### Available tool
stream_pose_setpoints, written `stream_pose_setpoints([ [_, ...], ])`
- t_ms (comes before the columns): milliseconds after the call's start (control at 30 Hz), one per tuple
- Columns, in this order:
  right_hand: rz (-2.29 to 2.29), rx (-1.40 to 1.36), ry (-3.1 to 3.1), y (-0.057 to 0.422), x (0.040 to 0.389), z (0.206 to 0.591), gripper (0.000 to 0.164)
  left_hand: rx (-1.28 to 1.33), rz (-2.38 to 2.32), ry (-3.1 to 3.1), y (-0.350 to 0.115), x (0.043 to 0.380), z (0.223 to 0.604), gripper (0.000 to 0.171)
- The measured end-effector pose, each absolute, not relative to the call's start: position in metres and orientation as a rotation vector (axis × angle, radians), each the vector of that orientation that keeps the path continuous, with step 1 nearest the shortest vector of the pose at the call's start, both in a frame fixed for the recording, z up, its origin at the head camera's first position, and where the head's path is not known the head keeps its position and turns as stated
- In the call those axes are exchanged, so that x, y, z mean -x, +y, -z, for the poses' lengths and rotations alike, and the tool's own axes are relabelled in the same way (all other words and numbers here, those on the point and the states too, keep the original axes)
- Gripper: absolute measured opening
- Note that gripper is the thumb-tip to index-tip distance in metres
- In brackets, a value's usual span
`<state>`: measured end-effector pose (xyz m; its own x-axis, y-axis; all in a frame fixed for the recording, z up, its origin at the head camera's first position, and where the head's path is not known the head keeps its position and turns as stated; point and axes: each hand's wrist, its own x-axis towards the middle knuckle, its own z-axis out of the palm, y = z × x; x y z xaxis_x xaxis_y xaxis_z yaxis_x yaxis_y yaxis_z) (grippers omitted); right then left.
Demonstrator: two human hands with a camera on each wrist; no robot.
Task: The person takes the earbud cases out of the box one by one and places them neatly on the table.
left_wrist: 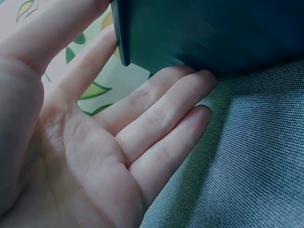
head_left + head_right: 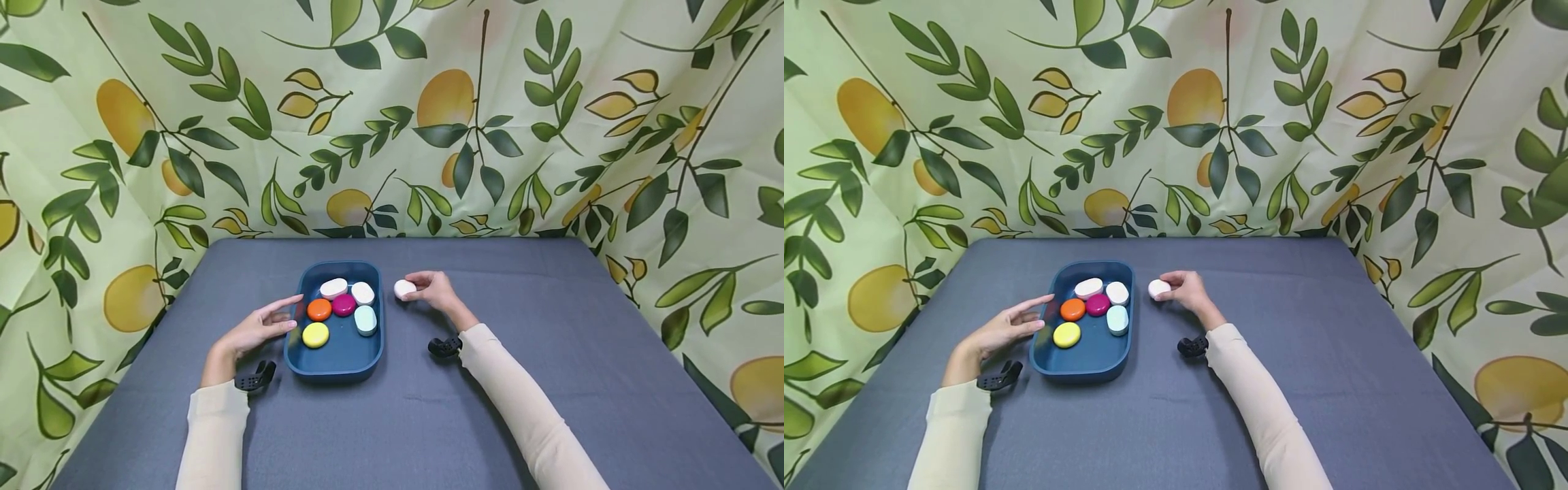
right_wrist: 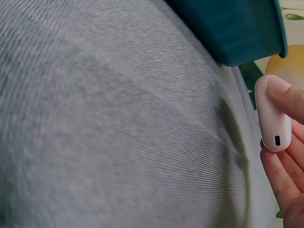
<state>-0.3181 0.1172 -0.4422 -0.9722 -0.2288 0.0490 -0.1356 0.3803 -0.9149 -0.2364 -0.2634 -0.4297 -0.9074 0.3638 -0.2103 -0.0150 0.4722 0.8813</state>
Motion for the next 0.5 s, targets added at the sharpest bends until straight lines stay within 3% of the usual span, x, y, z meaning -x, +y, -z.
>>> stream_pose_setpoints([
  [500,1.563,0.325,2.567,0.113,0.321,0.458,0.046,-0.299,-1.431,2.353,-0.263,0.235,0.43,0.065],
])
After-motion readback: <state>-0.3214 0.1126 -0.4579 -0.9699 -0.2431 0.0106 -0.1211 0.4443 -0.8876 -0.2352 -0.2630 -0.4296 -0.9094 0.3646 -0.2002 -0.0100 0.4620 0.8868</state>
